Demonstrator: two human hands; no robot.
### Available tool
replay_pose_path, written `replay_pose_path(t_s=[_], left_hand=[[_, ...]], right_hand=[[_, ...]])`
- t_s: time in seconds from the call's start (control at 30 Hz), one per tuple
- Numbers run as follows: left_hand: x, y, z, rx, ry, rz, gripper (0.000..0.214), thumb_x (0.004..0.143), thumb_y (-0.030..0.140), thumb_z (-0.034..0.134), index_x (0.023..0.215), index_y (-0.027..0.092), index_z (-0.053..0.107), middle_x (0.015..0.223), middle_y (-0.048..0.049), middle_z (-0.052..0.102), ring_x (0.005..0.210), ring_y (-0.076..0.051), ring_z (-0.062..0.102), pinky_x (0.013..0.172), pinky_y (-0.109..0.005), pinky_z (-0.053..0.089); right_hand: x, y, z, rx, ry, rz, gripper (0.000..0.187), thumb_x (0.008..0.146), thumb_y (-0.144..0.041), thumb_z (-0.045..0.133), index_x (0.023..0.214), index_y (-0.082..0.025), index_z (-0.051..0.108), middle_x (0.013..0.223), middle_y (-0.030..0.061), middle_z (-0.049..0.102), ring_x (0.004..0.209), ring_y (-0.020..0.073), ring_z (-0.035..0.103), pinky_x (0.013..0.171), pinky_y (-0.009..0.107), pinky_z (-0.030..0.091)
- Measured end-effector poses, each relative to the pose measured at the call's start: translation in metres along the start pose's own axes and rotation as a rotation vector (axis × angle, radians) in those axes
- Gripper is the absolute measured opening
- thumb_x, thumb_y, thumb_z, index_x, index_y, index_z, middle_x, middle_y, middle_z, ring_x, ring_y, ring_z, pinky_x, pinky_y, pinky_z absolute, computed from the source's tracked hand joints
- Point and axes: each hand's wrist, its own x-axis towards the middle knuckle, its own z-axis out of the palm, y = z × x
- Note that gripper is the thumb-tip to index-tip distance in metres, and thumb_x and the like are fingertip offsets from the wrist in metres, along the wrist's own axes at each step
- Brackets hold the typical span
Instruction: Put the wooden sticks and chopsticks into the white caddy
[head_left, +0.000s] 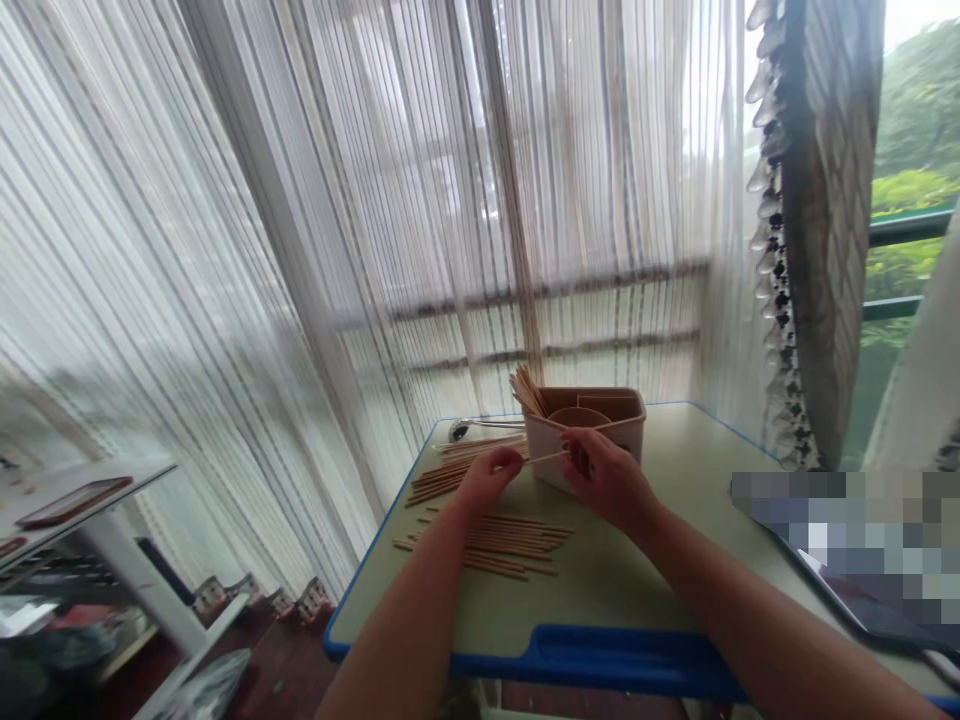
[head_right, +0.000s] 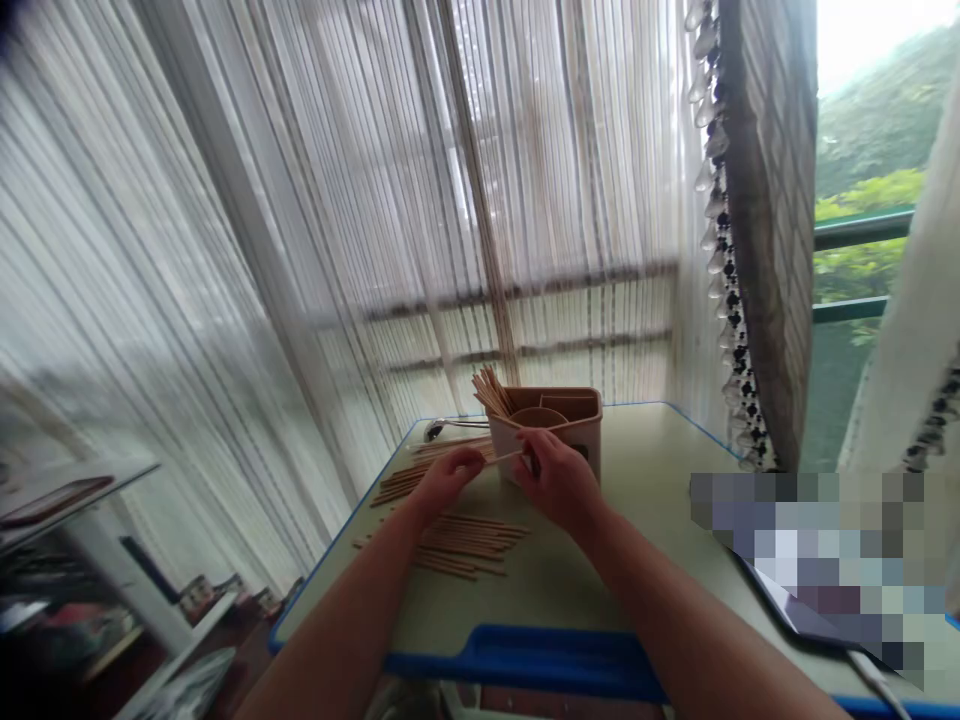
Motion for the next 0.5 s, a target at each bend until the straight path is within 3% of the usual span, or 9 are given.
replay_pose_path(t_s=[0.23, 0.4, 0.5], left_hand=[[-0.001, 0.011, 0.007, -0.288, 0.006, -0.095, 0.041, 0.068, 0.049, 0.071, 0.088, 0.014, 0.068, 0.086, -0.0053, 0.068, 0.085, -0.019, 0.059, 0.083, -0.032, 0.045], [-0.001, 0.015, 0.012, -0.343, -0.037, -0.077, 0.039, 0.066, 0.048, 0.073, 0.084, 0.013, 0.069, 0.083, -0.0051, 0.069, 0.083, -0.018, 0.060, 0.083, -0.032, 0.045], [0.001, 0.014, 0.015, -0.374, -0.014, -0.087, 0.036, 0.067, 0.044, 0.072, 0.086, 0.013, 0.070, 0.085, -0.0057, 0.069, 0.084, -0.019, 0.061, 0.083, -0.032, 0.045]], right_hand=[[0.001, -0.004, -0.001, 0.119, -0.019, 0.023, 0.019, 0.087, -0.031, 0.049, 0.096, -0.020, 0.061, 0.091, 0.0063, 0.067, 0.074, 0.0158, 0.063, 0.071, 0.030, 0.051], [-0.001, -0.006, 0.003, 0.196, -0.051, 0.062, 0.018, 0.089, -0.031, 0.048, 0.091, -0.020, 0.061, 0.090, 0.0052, 0.068, 0.076, 0.0162, 0.065, 0.067, 0.028, 0.051], [-0.003, -0.005, 0.001, 0.230, 0.004, 0.076, 0.016, 0.089, -0.030, 0.047, 0.091, -0.020, 0.058, 0.086, 0.0047, 0.067, 0.069, 0.0143, 0.063, 0.060, 0.026, 0.050]])
